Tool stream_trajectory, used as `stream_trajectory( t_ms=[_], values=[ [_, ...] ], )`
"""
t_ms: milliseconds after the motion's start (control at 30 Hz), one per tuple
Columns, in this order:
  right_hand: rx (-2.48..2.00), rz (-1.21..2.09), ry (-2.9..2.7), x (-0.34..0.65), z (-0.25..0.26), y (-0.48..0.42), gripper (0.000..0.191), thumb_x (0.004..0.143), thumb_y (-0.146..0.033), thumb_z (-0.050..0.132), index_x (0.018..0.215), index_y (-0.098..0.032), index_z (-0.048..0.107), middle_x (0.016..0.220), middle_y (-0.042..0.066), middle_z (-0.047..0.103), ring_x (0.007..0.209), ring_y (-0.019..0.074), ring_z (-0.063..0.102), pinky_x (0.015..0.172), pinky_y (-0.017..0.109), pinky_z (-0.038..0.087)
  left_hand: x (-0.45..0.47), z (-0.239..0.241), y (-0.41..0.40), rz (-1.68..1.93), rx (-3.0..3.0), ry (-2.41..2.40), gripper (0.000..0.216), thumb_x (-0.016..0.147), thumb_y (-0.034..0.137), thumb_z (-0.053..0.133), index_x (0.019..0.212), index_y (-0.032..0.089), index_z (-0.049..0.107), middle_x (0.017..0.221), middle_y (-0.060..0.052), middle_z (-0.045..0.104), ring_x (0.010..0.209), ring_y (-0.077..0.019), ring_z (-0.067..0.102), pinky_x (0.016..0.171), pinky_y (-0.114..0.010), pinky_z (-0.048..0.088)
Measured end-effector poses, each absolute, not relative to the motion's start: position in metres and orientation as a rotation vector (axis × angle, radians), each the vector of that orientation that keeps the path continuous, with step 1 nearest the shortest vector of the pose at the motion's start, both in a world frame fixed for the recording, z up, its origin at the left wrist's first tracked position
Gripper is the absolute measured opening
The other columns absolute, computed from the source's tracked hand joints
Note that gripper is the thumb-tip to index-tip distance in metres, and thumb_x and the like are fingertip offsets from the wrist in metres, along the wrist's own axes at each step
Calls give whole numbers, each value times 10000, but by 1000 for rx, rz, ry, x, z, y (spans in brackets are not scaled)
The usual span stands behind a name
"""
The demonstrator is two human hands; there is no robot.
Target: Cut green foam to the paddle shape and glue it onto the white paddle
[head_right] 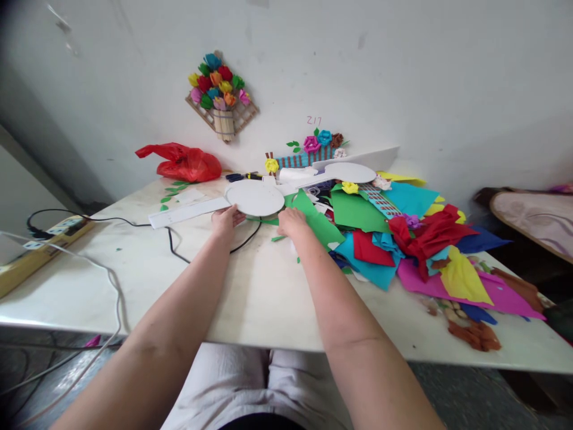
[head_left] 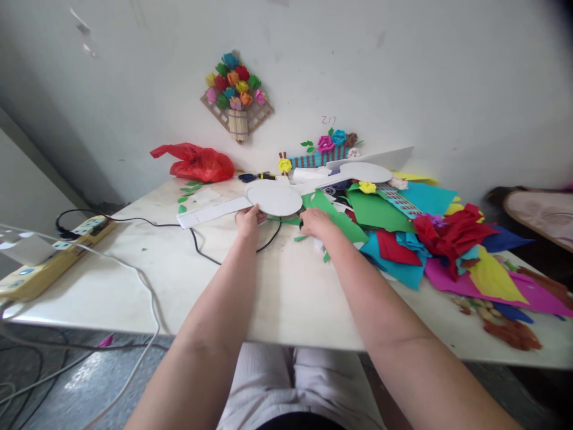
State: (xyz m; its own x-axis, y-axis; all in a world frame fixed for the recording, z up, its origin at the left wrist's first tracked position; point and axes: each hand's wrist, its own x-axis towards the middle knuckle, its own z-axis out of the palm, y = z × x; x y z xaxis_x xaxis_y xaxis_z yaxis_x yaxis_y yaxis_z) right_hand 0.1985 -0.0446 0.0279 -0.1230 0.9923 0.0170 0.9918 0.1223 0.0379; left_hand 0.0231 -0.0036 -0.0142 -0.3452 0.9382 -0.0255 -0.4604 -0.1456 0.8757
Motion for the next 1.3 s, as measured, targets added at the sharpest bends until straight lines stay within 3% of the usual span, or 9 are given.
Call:
stream_trajectory(
  t_ms=[167, 367, 667, 800, 933, 1033, 1200, 1300],
  values=[
    [2230, 32, 2213, 198, 25, -41, 369, 777, -162, 596, 1131, -85, 665, 1133, 236, 622, 1093, 322, 590, 841, 364, 480, 22, -15, -2, 1725, 676, 1021, 50, 676, 126, 613, 694, 132, 566, 512, 1, 560, 446, -130, 569, 529, -270, 528],
    [2263, 8, 2200, 201, 26, -39, 348, 770, -121, 603, 1110, -120, 679, 1099, 213, 660, 1052, 289, 627, 830, 335, 482, 17, -14, 4, 1838, 546, 933, 123, 696, 118, 637, 798, 132, 569, 559, 16, 573, 484, -113, 590, 607, -271, 550],
    [2330, 33, 2188, 216, 62, -48, 315, 731, -142, 606, 1027, -133, 712, 1076, 172, 683, 1046, 299, 625, 836, 354, 492, 16, -6, 0, 1894, 372, 821, 77, 769, 94, 611, 806, 147, 568, 654, -16, 630, 563, -112, 633, 674, -263, 560],
    [2236, -591, 2254, 222, 72, -54, 252, 727, -103, 608, 945, -156, 722, 700, 77, 703, 671, 205, 670, 589, 266, 493, 16, -2, 0, 1884, 357, 840, 72, 764, 92, 613, 805, 133, 572, 624, -14, 620, 555, -120, 637, 691, -278, 561],
    [2047, -1206, 2492, 233, 65, -50, 215, 724, -174, 690, 937, -146, 693, 553, 2, 614, 442, 85, 533, 382, 166, 322, 16, -2, 1, 1891, 407, 818, 79, 753, 97, 625, 811, 128, 582, 625, -18, 625, 556, -129, 638, 679, -284, 555],
    [1835, -1454, 2605, 240, 62, -49, 239, 711, -299, 738, 878, -138, 680, 513, -24, 567, 397, 51, 465, 345, 157, 258, 17, -5, 1, 1835, 489, 820, 81, 739, 114, 647, 796, 125, 590, 620, -16, 621, 546, -130, 630, 659, -280, 543],
    [1714, -1582, 2582, 238, 67, -57, 378, 714, -474, 721, 668, -122, 589, 516, 6, 583, 388, 52, 477, 315, 162, 252, 20, -12, 0, 1703, 619, 799, 108, 702, 135, 684, 765, 119, 598, 604, -12, 606, 507, -118, 599, 605, -262, 529],
    [1714, -1680, 2573, 236, 67, -57, 425, 705, -513, 719, 662, -124, 555, 522, 17, 596, 383, 61, 500, 293, 162, 246, 22, -14, 0, 1641, 688, 818, 114, 684, 122, 685, 719, 126, 577, 556, 3, 576, 459, -108, 565, 545, -247, 517]
  ],
)
